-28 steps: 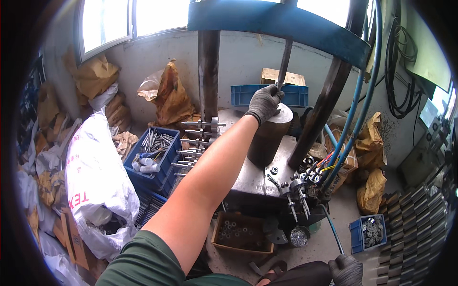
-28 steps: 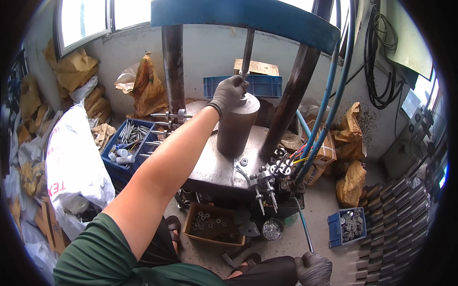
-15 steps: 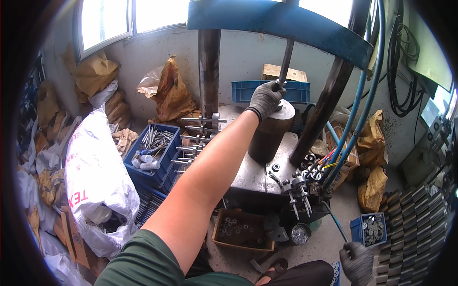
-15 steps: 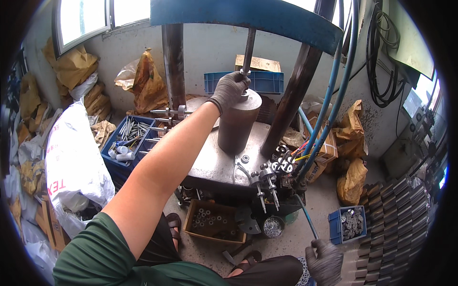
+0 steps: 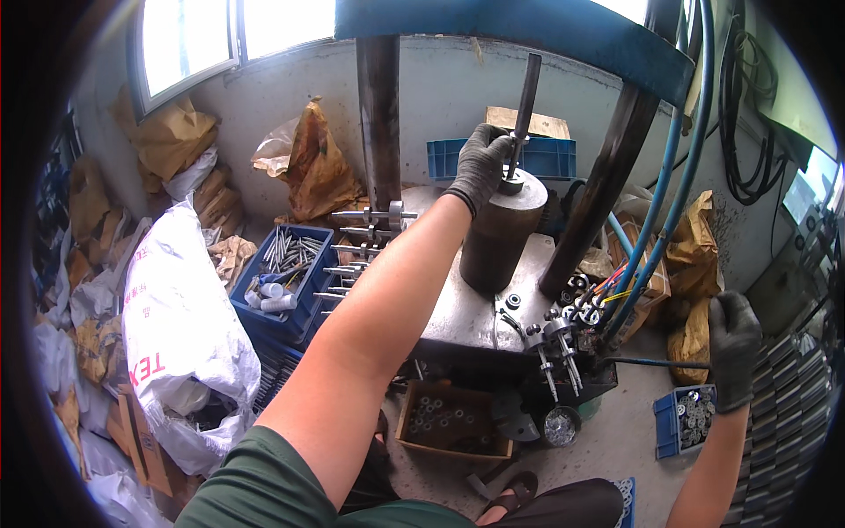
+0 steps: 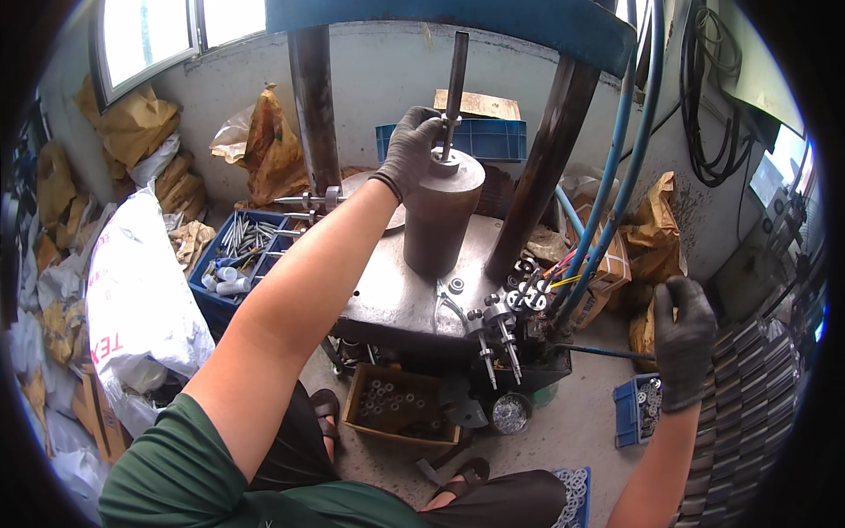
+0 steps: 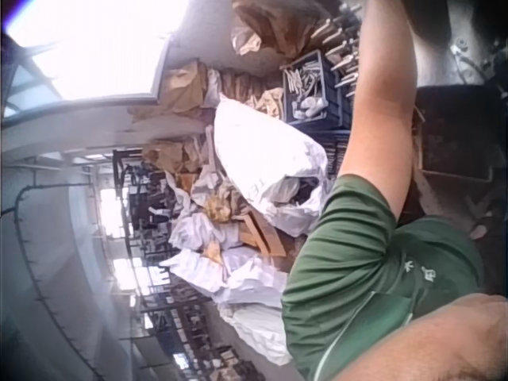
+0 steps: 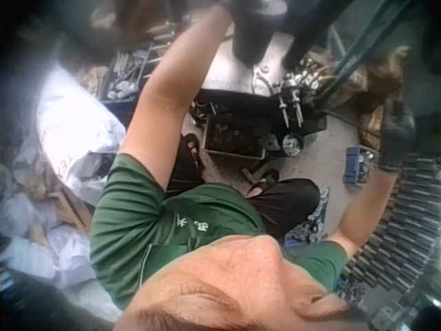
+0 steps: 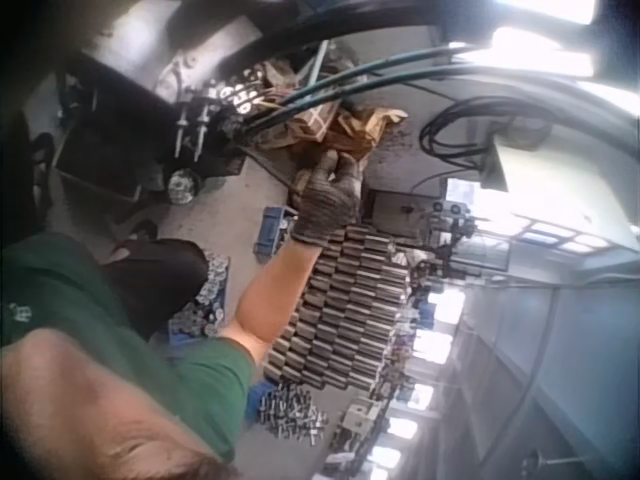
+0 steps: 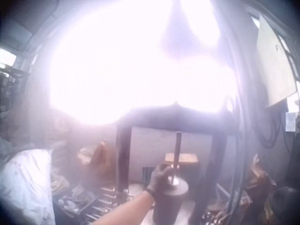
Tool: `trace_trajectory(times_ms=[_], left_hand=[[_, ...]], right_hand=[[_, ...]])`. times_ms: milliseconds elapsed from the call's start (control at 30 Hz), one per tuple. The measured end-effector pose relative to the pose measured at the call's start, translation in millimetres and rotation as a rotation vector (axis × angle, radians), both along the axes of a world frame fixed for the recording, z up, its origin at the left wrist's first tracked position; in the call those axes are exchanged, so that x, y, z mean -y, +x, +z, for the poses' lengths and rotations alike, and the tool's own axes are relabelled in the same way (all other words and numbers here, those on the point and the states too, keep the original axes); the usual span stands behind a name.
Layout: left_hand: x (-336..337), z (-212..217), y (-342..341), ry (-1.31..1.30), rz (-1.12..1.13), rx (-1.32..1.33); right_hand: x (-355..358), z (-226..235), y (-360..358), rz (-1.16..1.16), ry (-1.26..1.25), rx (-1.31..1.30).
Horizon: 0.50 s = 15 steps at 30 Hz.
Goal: Operates a manual press machine to assemble metal mechanical parts.
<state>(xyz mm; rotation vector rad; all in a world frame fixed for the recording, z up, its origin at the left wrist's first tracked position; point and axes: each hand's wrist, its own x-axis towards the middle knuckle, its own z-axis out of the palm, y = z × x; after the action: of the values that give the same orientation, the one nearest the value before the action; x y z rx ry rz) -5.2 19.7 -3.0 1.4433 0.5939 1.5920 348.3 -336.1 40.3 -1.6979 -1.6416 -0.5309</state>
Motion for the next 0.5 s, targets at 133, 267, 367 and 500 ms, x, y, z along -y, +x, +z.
trace_trajectory(times_ms=[133,267,367,500], left_hand=[[9,3,13,0.033,0.029,-0.039],[19,7,13,0.073,0.081,-0.258],[19,5,15,0.047,0.034,-0.178],[16,4,15,0.041,0.015,-0.196]], right_hand=[[88,-27,-29,-0.037,-0.321,-0.075],[161,-74,-48,0.064,-0.754,-0.097],[185,-102,-66,0.058,-0.796,0.027],[194,-118,-68,-0.006,-0.746,0.084]])
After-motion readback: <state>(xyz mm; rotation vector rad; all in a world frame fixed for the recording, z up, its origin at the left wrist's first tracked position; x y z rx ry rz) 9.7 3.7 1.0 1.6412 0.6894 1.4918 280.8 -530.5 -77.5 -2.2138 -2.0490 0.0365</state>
